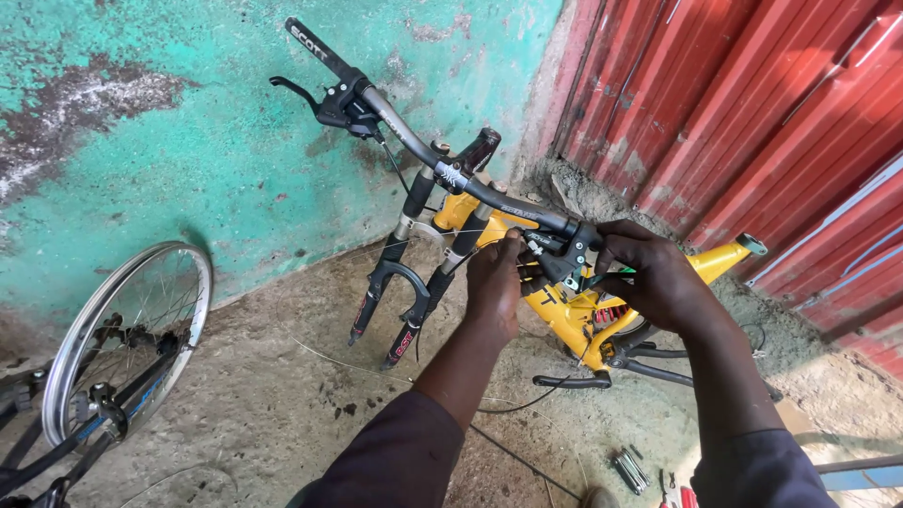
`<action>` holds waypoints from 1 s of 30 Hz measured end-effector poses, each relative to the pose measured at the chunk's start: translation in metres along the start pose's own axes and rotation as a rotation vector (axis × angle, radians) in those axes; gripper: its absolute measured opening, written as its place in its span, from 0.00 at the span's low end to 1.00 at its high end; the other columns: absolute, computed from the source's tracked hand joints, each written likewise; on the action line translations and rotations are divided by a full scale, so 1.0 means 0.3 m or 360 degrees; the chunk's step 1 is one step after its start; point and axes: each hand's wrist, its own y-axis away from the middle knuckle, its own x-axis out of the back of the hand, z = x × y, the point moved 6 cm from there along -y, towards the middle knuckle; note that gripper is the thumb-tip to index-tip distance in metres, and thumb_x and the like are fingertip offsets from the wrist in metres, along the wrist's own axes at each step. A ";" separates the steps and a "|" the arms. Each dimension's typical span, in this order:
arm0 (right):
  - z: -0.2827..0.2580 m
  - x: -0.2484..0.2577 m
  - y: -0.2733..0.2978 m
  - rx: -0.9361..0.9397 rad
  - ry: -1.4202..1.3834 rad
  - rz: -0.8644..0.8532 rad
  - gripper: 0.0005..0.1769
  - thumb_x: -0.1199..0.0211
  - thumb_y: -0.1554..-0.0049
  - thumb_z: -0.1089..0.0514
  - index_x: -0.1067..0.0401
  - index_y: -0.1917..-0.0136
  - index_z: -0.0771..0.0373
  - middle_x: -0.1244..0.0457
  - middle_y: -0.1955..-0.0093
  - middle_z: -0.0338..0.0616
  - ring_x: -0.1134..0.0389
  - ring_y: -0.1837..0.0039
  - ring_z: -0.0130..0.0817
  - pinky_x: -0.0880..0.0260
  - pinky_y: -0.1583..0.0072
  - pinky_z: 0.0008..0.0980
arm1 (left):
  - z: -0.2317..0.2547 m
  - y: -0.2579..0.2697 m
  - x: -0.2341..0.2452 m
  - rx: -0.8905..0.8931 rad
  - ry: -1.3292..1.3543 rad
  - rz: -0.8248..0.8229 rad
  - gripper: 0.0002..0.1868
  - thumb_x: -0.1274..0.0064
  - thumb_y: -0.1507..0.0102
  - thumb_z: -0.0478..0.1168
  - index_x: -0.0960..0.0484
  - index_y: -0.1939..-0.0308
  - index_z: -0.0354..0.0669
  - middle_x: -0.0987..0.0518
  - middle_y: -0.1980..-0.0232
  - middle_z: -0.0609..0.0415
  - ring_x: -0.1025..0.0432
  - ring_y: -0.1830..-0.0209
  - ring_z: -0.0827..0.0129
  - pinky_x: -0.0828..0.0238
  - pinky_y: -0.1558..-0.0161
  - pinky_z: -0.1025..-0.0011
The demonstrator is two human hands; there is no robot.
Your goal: The person adjusts the brake cable on the handlebar of a yellow bicycle. They use their hands to thread the cable through the brake lever and tighten the barrel adjuster.
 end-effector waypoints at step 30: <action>0.100 -0.017 0.006 -0.0216 -0.0022 0.0156 0.09 0.28 0.61 0.72 0.26 0.67 0.65 0.33 0.30 0.44 0.25 0.41 0.39 0.26 0.49 0.37 | -0.302 0.151 -0.129 0.0021 0.1154 -0.0236 0.09 0.41 0.37 0.29 0.18 0.55 0.25 0.21 0.61 0.48 0.25 0.60 0.63 0.22 0.52 0.66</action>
